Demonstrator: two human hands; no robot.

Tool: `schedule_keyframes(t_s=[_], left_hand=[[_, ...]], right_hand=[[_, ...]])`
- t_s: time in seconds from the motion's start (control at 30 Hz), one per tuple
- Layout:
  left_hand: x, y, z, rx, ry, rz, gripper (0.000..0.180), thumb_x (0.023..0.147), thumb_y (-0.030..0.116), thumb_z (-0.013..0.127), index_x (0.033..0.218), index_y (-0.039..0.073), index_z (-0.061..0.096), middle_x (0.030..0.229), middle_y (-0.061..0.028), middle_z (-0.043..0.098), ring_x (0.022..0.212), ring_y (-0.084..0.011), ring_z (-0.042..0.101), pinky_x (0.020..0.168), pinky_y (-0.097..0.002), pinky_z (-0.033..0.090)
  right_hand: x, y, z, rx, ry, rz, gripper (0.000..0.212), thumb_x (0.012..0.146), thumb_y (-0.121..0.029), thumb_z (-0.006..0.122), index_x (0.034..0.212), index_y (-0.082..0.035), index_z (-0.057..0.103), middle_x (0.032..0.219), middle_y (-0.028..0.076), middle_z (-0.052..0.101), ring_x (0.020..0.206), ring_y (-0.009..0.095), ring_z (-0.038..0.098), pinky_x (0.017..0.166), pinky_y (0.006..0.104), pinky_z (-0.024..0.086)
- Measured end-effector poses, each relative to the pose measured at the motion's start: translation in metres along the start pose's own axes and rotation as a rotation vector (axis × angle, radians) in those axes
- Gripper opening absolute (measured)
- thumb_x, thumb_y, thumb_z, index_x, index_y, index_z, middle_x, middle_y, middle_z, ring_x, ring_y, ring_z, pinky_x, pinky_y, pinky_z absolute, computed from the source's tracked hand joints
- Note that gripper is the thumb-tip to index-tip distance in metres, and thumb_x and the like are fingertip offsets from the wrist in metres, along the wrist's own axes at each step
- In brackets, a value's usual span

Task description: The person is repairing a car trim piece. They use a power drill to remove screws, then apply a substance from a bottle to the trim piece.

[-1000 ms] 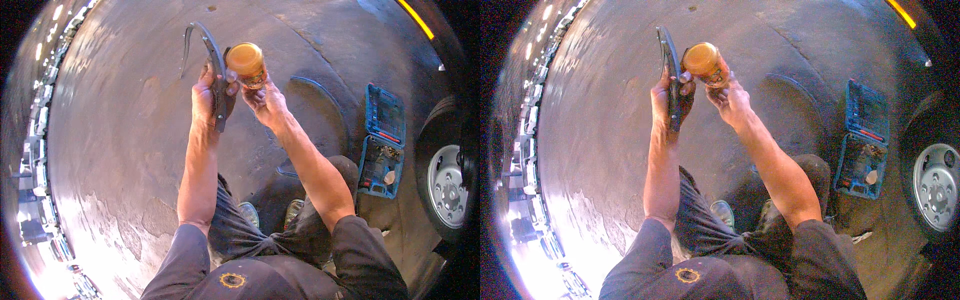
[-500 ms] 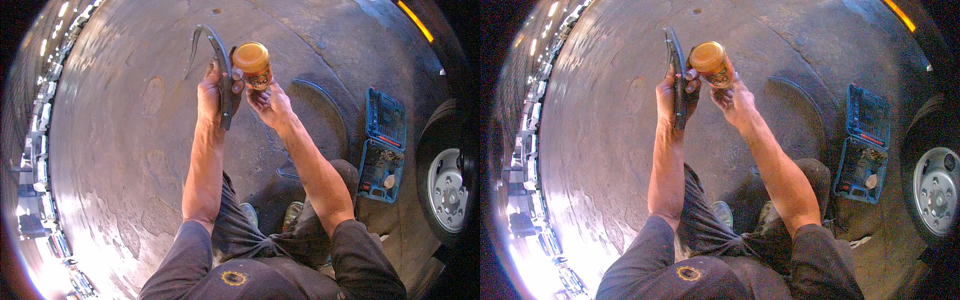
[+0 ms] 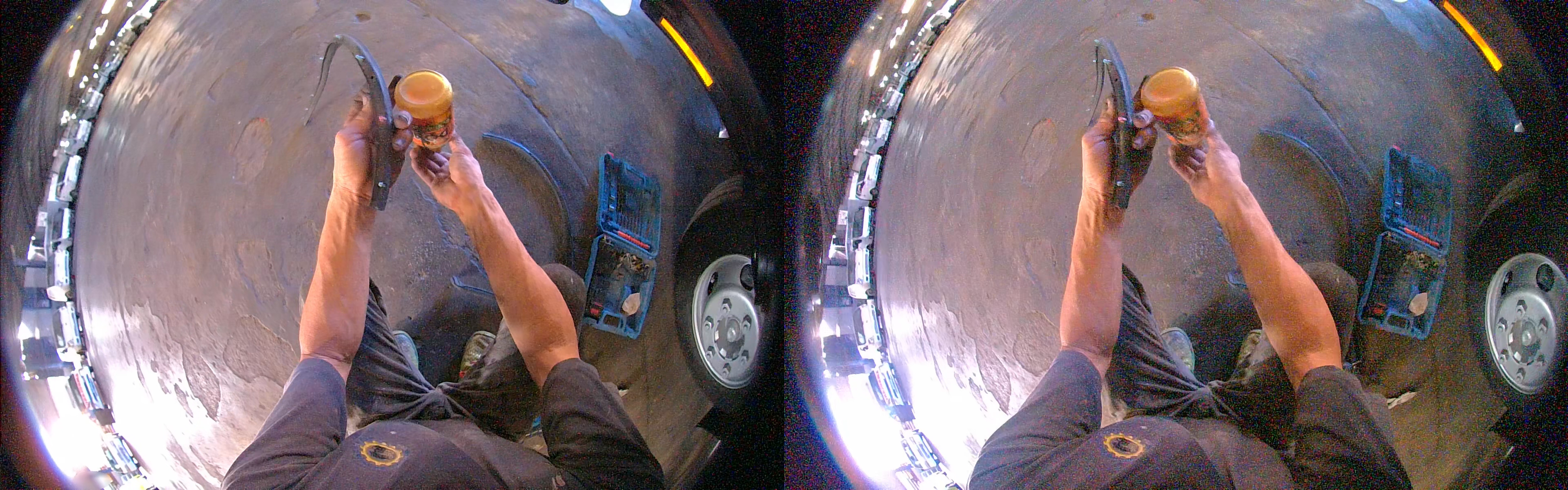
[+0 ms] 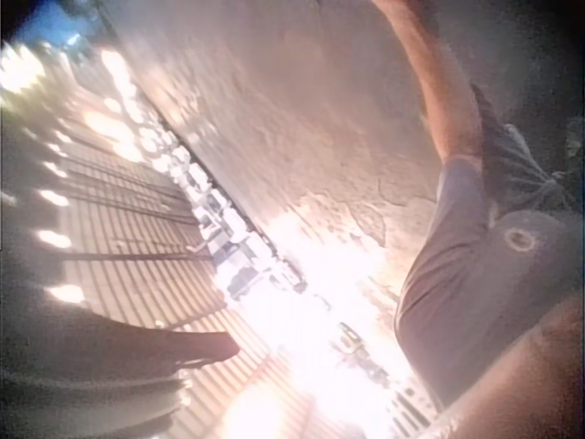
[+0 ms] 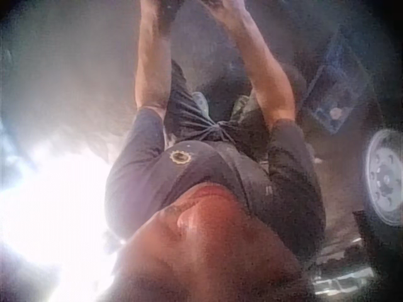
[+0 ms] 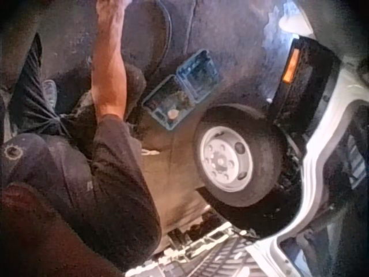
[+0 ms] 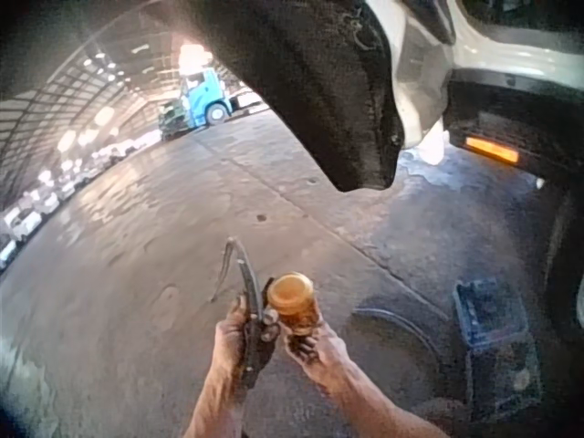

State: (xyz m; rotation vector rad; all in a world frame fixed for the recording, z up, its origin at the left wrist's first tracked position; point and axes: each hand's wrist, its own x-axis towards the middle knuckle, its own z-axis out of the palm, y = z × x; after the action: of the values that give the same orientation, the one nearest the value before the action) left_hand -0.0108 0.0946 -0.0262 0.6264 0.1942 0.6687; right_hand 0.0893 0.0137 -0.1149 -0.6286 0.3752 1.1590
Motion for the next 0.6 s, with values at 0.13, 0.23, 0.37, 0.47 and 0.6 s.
schedule_keyframes(t_s=[0.13, 0.23, 0.37, 0.47, 0.6], left_hand=[[-0.001, 0.002, -0.003, -0.019, -0.043, -0.002, 0.024, 0.101, 0.027, 0.046, 0.105, 0.004, 0.053, 0.093, -0.0086, 0.057, 0.08, -0.0182, 0.055, 0.057, -0.0256, 0.045], [0.0, 0.002, -0.004, 0.007, 0.006, -0.006, 0.027, 0.101, 0.029, 0.046, 0.106, 0.004, 0.053, 0.093, -0.0093, 0.057, 0.08, -0.0181, 0.055, 0.057, -0.0259, 0.045], [0.0, 0.0, -0.009, -0.007, -0.011, -0.006, 0.028, 0.101, 0.029, 0.046, 0.109, 0.003, 0.053, 0.093, -0.0099, 0.057, 0.08, -0.0181, 0.055, 0.057, -0.0256, 0.044], [0.001, 0.0, -0.011, -0.018, -0.007, -0.008, 0.026, 0.101, 0.027, 0.046, 0.11, 0.004, 0.052, 0.09, -0.009, 0.057, 0.078, -0.0189, 0.058, 0.056, -0.0268, 0.045], [0.002, 0.0, -0.01, -0.037, -0.001, -0.029, 0.02, 0.101, 0.024, 0.046, 0.112, 0.008, 0.05, 0.085, -0.0068, 0.059, 0.074, -0.0204, 0.063, 0.055, -0.0297, 0.047]], right_hand=[[0.005, 0.001, -0.005, -0.024, -0.025, 0.002, 0.052, 0.097, -0.041, 0.054, 0.121, 0.004, 0.044, 0.103, 0.021, 0.06, 0.09, 0.028, 0.066, 0.08, 0.041, 0.06], [0.01, 0.002, -0.008, -0.018, -0.039, -0.002, 0.057, 0.094, -0.043, 0.059, 0.124, 0.003, 0.045, 0.103, 0.021, 0.06, 0.092, 0.03, 0.065, 0.081, 0.0423, 0.058], [0.01, 0.001, -0.008, -0.029, -0.029, -0.013, 0.056, 0.095, -0.044, 0.058, 0.124, 0.002, 0.045, 0.103, 0.02, 0.06, 0.09, 0.029, 0.065, 0.081, 0.0419, 0.058], [0.008, 0.0, -0.008, -0.043, -0.04, -0.027, 0.051, 0.097, -0.042, 0.052, 0.118, 0.004, 0.046, 0.1, 0.019, 0.061, 0.086, 0.027, 0.067, 0.077, 0.0394, 0.06], [0.004, 0.0, -0.005, -0.063, -0.039, -0.039, 0.049, 0.099, -0.041, 0.049, 0.114, 0.005, 0.048, 0.099, 0.018, 0.062, 0.084, 0.026, 0.068, 0.075, 0.038, 0.062]])
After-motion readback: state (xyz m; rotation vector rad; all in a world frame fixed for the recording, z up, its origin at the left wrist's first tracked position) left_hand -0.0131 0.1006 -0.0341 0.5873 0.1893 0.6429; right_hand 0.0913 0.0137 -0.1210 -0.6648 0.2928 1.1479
